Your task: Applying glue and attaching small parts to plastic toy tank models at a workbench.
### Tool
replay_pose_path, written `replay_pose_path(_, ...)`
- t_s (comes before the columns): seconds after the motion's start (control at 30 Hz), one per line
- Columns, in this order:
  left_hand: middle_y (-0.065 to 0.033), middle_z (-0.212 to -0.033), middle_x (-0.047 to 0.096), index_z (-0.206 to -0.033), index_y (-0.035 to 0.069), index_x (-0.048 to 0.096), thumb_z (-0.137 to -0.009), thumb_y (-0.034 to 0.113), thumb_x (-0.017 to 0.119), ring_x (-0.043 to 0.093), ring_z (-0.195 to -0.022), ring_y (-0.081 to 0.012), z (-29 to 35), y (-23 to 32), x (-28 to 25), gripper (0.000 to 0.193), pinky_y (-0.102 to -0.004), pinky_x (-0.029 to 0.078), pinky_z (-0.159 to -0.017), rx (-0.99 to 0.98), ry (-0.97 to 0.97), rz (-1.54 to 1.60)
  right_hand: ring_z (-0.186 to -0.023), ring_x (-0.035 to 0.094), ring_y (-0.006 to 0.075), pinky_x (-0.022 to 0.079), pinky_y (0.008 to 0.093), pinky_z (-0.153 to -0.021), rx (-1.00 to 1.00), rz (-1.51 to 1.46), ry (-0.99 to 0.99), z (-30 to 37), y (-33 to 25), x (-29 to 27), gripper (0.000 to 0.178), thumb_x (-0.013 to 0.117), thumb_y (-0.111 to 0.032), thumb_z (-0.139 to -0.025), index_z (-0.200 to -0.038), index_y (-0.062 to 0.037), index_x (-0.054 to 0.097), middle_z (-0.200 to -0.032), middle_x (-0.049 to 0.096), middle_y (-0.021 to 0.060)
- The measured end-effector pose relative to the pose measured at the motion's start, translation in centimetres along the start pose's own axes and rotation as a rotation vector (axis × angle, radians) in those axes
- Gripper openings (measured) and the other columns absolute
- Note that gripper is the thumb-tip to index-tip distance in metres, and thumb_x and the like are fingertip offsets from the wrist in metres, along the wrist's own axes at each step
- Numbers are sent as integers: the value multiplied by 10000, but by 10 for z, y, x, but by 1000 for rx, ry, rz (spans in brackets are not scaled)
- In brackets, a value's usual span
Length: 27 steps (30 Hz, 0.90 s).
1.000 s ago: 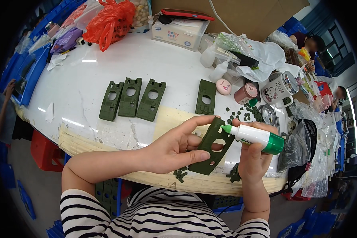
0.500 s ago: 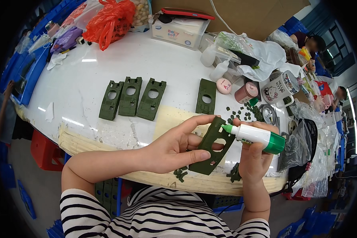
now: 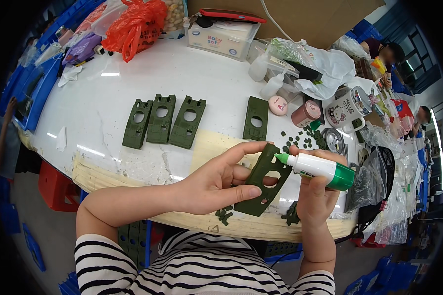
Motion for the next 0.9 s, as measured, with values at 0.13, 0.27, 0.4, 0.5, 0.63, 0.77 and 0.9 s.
replay_pose_path(0.13,-175,-1248,573,-1485,103,83,-950,34,511,523,-1192,-179,0,-1,-1,688,-305,408,-974,8,3,2,-1031,625,300,494,370,-882,6,-11,8,0,1,0,448,604,-344,-916,-1144,2,437,-1062,624,203)
replay_pose_path(0.27,-174,-1248,573,-1485,104,83,-950,33,509,523,-1193,-180,0,-1,-1,687,-308,409,-977,8,3,-2,-1042,622,306,497,376,-887,20,-27,12,0,1,0,450,605,-347,-915,-1144,1,436,-1060,623,202)
replay_pose_path(0.4,-172,-1239,580,-1485,109,85,-951,35,510,532,-1179,-172,0,0,0,687,-295,419,-956,1,2,-3,-1058,617,313,499,385,-893,43,-53,13,1,2,-1,472,614,-363,-907,-1142,5,434,-1061,618,204)
replay_pose_path(0.5,-166,-1221,594,-1487,110,83,-952,43,512,555,-1140,-152,0,0,-1,689,-257,436,-902,6,15,2,-1062,615,320,500,392,-893,84,-89,27,0,3,-1,496,624,-374,-898,-1145,10,431,-1065,613,205)
replay_pose_path(0.63,-158,-1202,606,-1488,107,85,-954,52,514,576,-1098,-133,0,2,-1,687,-219,444,-843,-29,31,2,-1064,613,327,494,402,-905,54,-80,14,0,3,1,485,628,-362,-898,-1139,14,438,-1067,610,204)
replay_pose_path(0.77,-154,-1193,612,-1488,104,89,-954,53,513,585,-1075,-121,0,3,-1,684,-208,446,-812,-18,35,0,-1071,609,327,483,408,-920,6,-62,-25,-1,0,3,455,623,-340,-905,-1130,14,449,-1070,610,203)
replay_pose_path(0.9,-152,-1182,617,-1488,103,89,-954,53,513,591,-1056,-115,-1,2,-1,684,-207,445,-795,-6,45,-1,-1074,608,323,476,394,-914,-10,-50,-42,-1,0,3,439,621,-327,-908,-1131,11,452,-1074,614,201)
Point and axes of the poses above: each hand's wrist, its own z-axis away from the middle knuckle, its own x-axis out of the palm, y = z × x, the point moved 6 cm from there along -z, towards the middle knuckle
